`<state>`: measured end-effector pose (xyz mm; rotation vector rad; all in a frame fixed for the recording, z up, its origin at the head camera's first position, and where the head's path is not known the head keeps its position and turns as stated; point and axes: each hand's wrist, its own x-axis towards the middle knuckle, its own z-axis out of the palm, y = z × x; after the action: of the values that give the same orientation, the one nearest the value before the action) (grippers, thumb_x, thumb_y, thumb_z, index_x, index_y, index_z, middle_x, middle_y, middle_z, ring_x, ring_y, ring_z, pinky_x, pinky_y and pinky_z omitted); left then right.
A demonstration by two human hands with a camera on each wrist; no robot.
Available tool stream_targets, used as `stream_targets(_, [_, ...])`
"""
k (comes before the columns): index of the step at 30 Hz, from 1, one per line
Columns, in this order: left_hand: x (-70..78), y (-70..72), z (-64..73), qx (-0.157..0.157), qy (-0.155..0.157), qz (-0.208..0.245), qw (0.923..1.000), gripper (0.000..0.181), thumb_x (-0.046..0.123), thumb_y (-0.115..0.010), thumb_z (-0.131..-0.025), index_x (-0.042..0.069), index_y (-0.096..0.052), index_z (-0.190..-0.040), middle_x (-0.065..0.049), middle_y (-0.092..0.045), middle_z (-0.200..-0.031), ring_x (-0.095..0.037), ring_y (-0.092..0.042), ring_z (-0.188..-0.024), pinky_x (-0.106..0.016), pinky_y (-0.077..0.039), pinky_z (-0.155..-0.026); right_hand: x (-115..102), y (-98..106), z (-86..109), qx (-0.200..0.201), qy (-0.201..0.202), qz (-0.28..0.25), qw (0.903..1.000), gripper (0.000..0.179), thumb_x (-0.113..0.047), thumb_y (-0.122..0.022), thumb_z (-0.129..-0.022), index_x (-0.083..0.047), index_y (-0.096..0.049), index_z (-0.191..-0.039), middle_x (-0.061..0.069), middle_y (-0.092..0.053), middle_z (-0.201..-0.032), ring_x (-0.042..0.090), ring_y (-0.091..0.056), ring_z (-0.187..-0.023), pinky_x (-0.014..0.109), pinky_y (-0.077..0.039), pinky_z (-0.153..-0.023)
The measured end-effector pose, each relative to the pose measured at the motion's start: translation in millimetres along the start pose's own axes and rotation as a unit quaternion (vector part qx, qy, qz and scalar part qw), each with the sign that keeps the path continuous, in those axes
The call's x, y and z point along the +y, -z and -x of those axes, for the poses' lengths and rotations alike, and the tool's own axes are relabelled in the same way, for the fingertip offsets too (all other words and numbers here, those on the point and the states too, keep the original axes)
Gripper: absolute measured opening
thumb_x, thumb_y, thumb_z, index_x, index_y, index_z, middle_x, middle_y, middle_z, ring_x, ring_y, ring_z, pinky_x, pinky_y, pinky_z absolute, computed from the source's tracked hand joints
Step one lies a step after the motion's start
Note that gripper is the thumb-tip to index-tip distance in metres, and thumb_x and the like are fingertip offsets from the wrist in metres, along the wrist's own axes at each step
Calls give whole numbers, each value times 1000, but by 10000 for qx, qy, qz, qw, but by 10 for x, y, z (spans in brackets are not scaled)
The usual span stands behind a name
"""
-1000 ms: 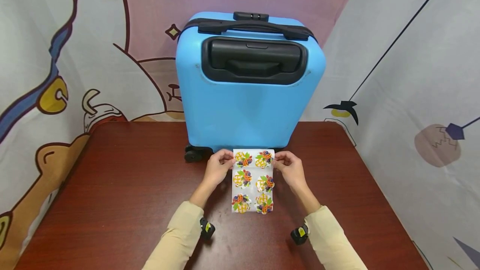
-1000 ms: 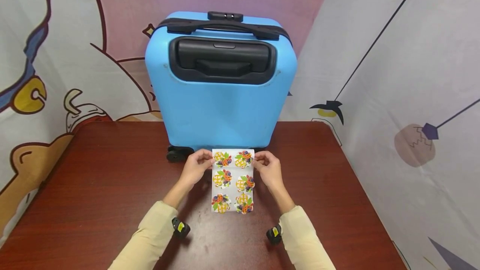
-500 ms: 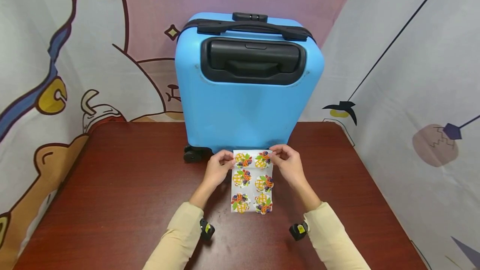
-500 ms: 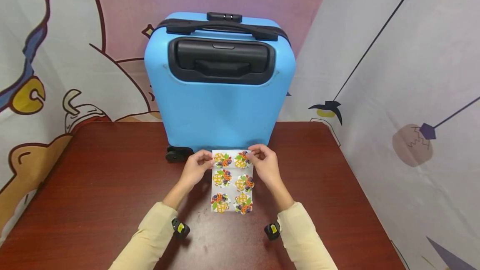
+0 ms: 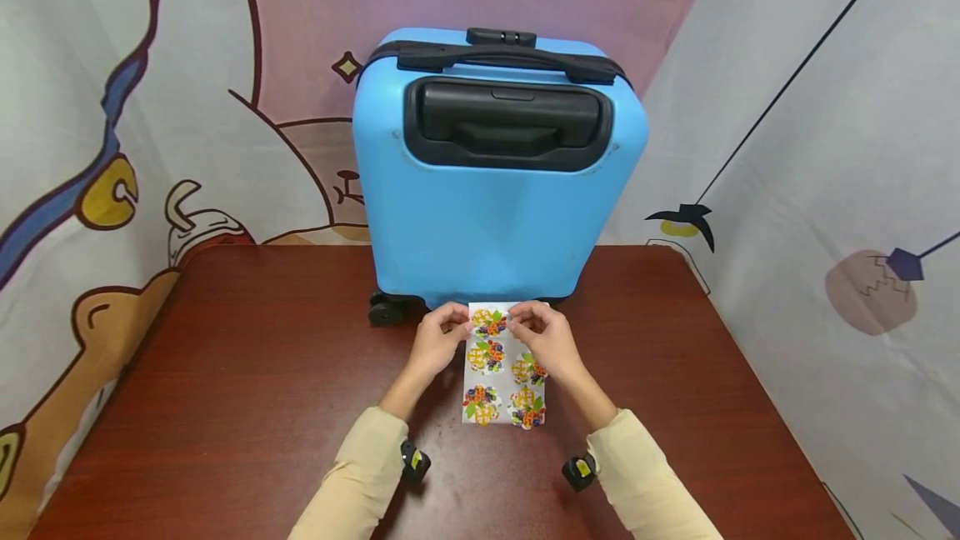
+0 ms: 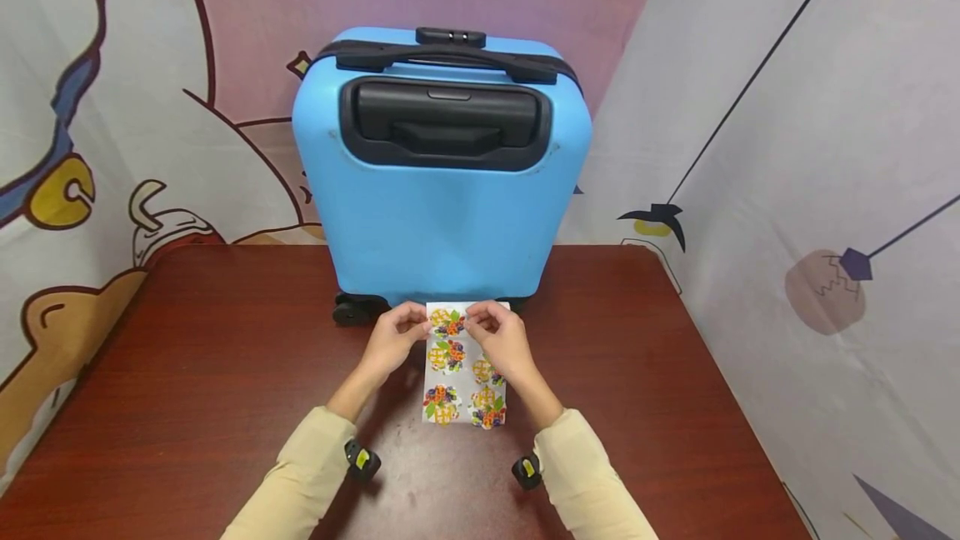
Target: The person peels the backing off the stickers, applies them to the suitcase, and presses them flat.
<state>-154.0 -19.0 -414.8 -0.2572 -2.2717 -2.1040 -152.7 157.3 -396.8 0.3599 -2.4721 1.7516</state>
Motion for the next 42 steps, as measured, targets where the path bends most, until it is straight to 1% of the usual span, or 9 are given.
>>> stream_targets(7, [-6,1,0,-23,-149,-81,9999,8,-11,-55,-84,-13,-58,-91,-28,-58,-84,-39,-59,-77,-33,-50,-65,254,-49,-48,109,-2,252,9996,13,4,-62,-83,6,-63,-96,12,-58,-74,13,-51,-60,23,-39,-51])
stream_targets(13, [-2,-5,-9,-18,-263,-91,9996,7,-13,-55,-82,-14,-57,-89,-30,-57,-82,-40,-57,-76,-46,-49,-67,301,-68,-70,183,143,347,9991,10,2,-64,-82,1,-65,-92,8,-57,-68,12,-48,-54,24,-37,-46])
stream_targets(19, [7,-2,-14,-43,-265,-127,9996,8,-12,-56,-83,-15,-58,-90,-30,-58,-84,-40,-57,-79,-33,-49,-66,243,-85,-80,212,1,450,9988,7,1,-65,-82,3,-65,-89,10,-57,-67,12,-46,-52,22,-36,-46])
stream_targets(22, [4,3,-17,-49,-269,-151,9995,8,-12,-56,-83,-14,-58,-90,-29,-59,-84,-39,-58,-79,-30,-49,-66,95,-92,-50,260,72,521,9983,5,5,-64,-81,7,-63,-86,15,-57,-67,15,-48,-53,22,-36,-47])
stream_targets(26, [-13,8,-24,-70,-205,-75,9997,9,-9,-56,-84,-14,-59,-91,-28,-59,-85,-36,-58,-78,-35,-50,-69,-89,-99,-1,335,227,678,9969,4,8,-62,-81,11,-61,-83,20,-57,-71,23,-51,-59,25,-40,-53])
stream_targets(29, [-27,9,-32,-96,-129,40,9999,11,-6,-56,-86,-14,-59,-93,-28,-59,-86,-38,-59,-78,-40,-51,-71,-110,-100,8,361,279,746,9962,5,8,-63,-80,12,-60,-82,21,-59,-76,29,-54,-66,29,-44,-60])
stream_targets(33, [-34,8,-42,-97,-80,106,9999,13,-4,-55,-88,-14,-58,-94,-28,-59,-88,-43,-59,-80,-42,-51,-73,-75,-90,6,332,317,681,9966,5,8,-63,-79,11,-61,-82,21,-60,-81,34,-57,-74,34,-47,-65])
stream_targets(39, [-22,-11,-50,-9,101,216,9997,14,-3,-55,-88,-15,-58,-95,-29,-60,-90,-46,-58,-83,-50,-48,-77,-15,-76,11,221,147,595,9979,5,9,-64,-79,11,-61,-82,20,-61,-81,32,-58,-77,29,-46,-66])
stream_targets(42, [-23,-30,-58,49,244,258,9994,15,-3,-53,-89,-15,-58,-96,-28,-59,-92,-46,-58,-86,-48,-49,-77,-5,-74,19,171,98,606,9980,5,9,-64,-79,11,-61,-82,20,-61,-82,32,-58,-77,30,-46,-67])
